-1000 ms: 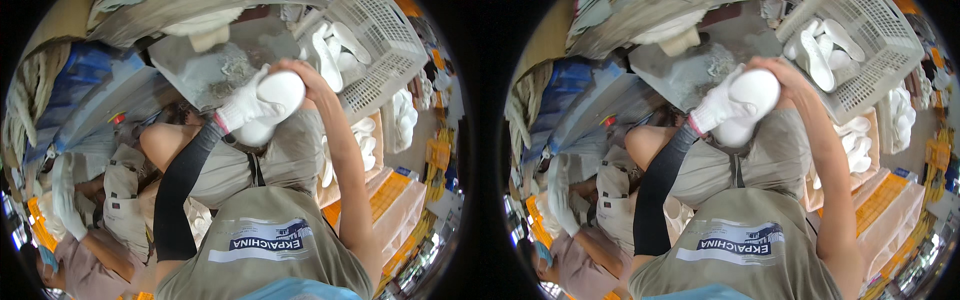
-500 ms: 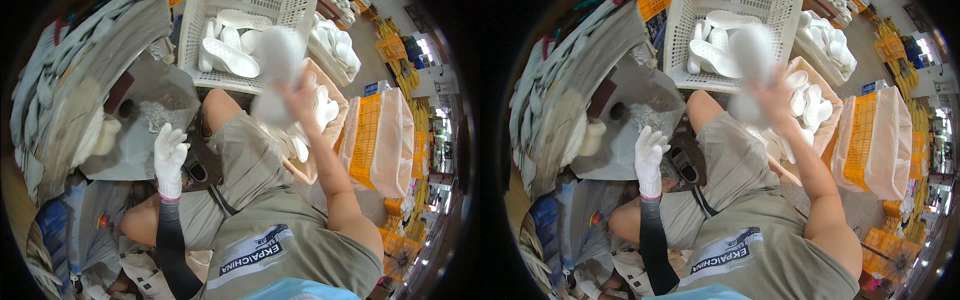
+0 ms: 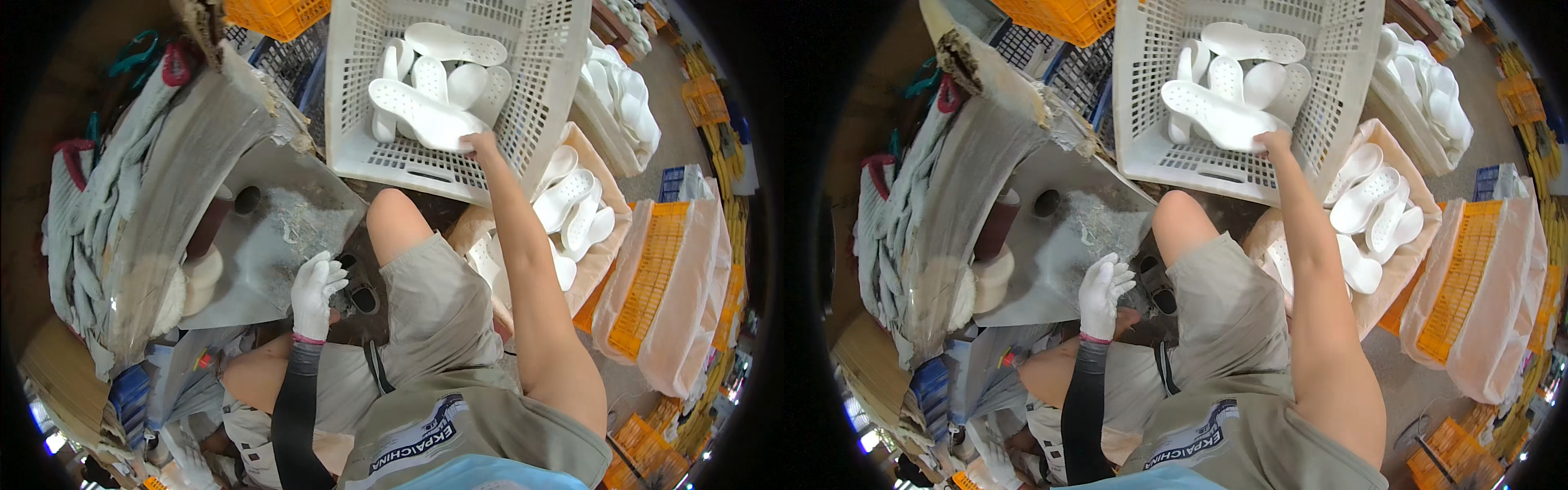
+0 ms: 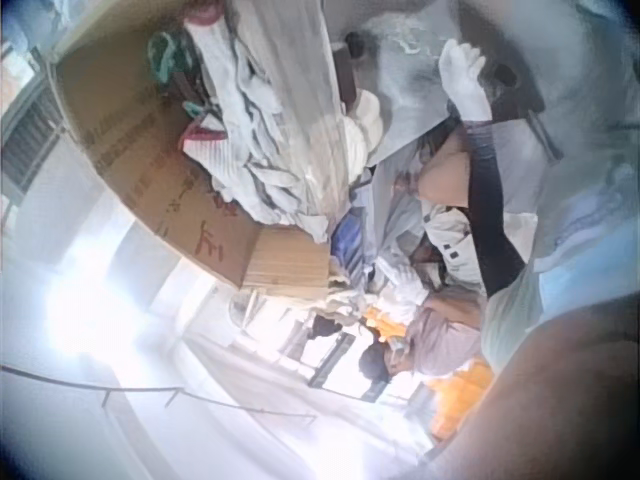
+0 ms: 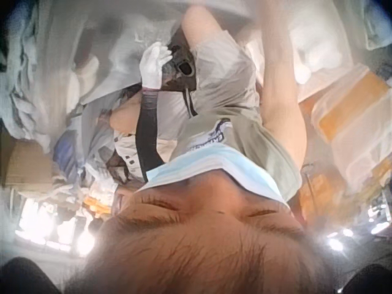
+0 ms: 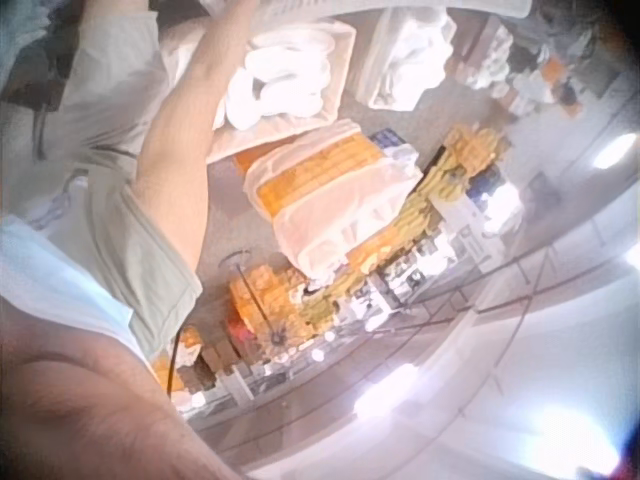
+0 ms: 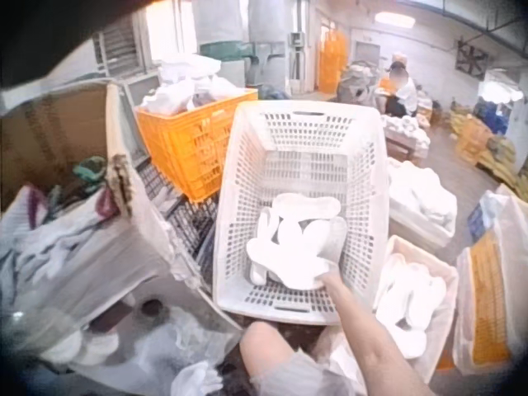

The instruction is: The person sits on the floor and repeatedly rubs white slipper soles against a rotating brush on a machine to clean them. After cleaning each slipper, the person places it into a white plastic basket nearby.

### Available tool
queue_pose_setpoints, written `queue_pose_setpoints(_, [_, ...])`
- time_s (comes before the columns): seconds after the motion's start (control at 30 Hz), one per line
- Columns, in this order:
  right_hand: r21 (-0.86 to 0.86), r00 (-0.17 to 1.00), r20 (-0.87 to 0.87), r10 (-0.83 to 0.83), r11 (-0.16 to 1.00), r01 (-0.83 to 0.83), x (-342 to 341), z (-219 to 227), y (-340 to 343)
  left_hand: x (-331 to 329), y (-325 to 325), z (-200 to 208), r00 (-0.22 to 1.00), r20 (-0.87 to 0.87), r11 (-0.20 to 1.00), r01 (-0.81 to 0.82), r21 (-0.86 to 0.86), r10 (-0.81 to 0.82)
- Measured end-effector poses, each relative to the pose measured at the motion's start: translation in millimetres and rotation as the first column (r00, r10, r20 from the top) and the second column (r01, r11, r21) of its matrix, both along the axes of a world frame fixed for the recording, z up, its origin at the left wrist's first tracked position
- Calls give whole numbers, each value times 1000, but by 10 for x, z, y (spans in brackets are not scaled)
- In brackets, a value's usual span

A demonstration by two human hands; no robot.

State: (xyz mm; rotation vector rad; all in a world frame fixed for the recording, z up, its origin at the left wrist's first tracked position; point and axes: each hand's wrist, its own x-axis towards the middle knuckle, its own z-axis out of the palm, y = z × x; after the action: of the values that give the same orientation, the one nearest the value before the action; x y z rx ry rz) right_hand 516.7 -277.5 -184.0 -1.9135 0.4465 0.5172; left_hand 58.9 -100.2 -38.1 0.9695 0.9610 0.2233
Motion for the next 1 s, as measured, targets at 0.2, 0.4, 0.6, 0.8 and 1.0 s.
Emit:
queue_pose_setpoints(0.2, [125, 378, 926, 14, 932, -340, -733, 2396, -484, 711, -293, 636, 964, 235, 797, -44, 602, -125])
queue_pose_setpoints(0.4, [-99, 330, 859, 390, 761, -641, -1998, 3334, 127, 625, -781, 1007, 819, 413, 859, 175, 481, -399])
queue_pose_setpoints(0.6, [486, 435, 147, 889, 318, -814, -3936, 2162, 774, -701, 168, 668, 924, 321, 975, -223, 6, 210])
queue_pose_setpoints(0.8, [597, 592, 112, 798, 423, -682, -4160, 2450, 1089, -855, 666, 715, 822, 557, 967, -225, 122, 121])
queue_pose_setpoints(1.0, [-408, -28, 705, 709, 372, -834, -3564, 2247, 233, -101, 163, 264, 689, 562, 889, -337, -310, 457])
